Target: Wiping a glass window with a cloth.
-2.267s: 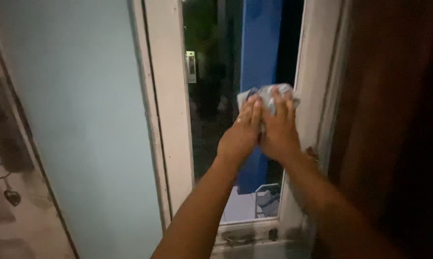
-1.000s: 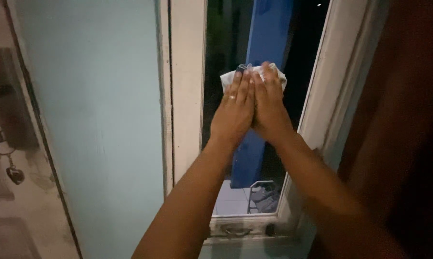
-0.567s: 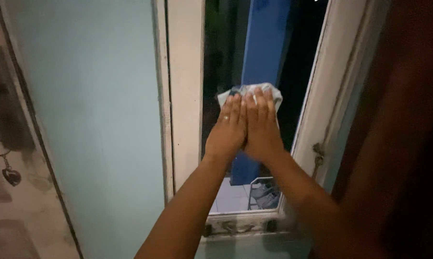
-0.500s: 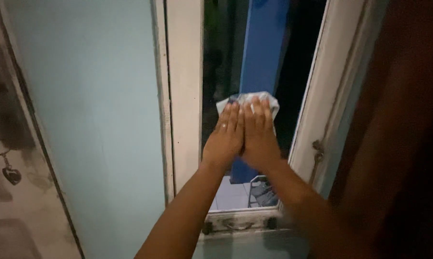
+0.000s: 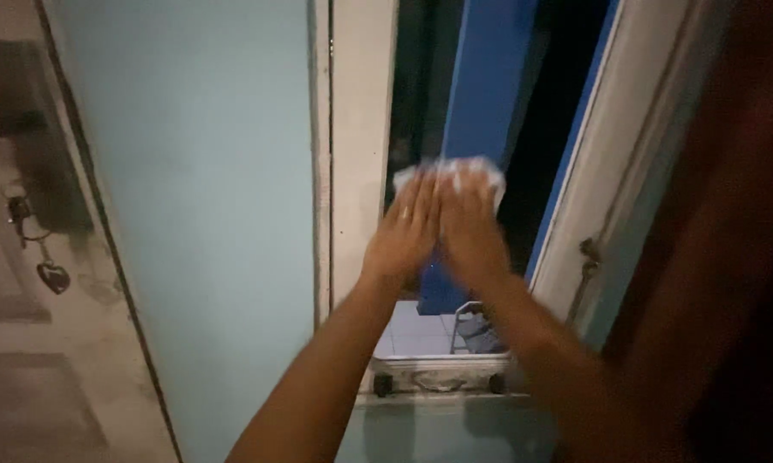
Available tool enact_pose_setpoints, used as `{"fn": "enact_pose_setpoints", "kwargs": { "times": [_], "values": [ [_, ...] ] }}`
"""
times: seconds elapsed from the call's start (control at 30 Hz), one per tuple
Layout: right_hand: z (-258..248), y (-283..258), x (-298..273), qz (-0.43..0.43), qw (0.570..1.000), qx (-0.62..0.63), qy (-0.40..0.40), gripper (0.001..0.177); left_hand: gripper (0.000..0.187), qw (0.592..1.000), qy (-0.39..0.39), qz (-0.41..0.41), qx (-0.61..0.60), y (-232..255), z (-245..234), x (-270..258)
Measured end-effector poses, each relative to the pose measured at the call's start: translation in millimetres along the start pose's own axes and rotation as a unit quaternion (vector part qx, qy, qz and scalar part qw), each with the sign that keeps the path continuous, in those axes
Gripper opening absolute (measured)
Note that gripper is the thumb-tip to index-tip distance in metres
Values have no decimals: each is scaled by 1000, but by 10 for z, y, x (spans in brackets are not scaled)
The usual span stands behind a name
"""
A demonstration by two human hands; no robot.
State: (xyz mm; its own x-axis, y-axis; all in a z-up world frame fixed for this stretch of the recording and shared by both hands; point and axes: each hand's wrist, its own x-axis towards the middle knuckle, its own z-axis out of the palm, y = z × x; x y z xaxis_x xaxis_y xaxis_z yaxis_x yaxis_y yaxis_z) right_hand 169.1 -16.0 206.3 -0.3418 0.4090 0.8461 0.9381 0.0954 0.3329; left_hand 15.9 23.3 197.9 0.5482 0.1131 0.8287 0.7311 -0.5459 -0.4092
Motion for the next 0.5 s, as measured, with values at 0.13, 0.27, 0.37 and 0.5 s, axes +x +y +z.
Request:
{"fn": "enact_pose_setpoints", "kwargs": {
  "times": [0.13,0.27,0.37,0.5],
  "values": [
    [-610,175,806,43,998,34,-2,84,62,991,59,-7,116,-342,-82,809],
    [-645,521,1133,35,999,20,28,80,58,988,137,-47,56,-463,4,1282],
    [-622,502,1192,31,997,35,62,81,58,990,126,-61,22,-492,25,1382],
    [-479,477,1102,15,991,36,130,78,60,989,133,-59,-30,-465,14,1317]
  ]
}}
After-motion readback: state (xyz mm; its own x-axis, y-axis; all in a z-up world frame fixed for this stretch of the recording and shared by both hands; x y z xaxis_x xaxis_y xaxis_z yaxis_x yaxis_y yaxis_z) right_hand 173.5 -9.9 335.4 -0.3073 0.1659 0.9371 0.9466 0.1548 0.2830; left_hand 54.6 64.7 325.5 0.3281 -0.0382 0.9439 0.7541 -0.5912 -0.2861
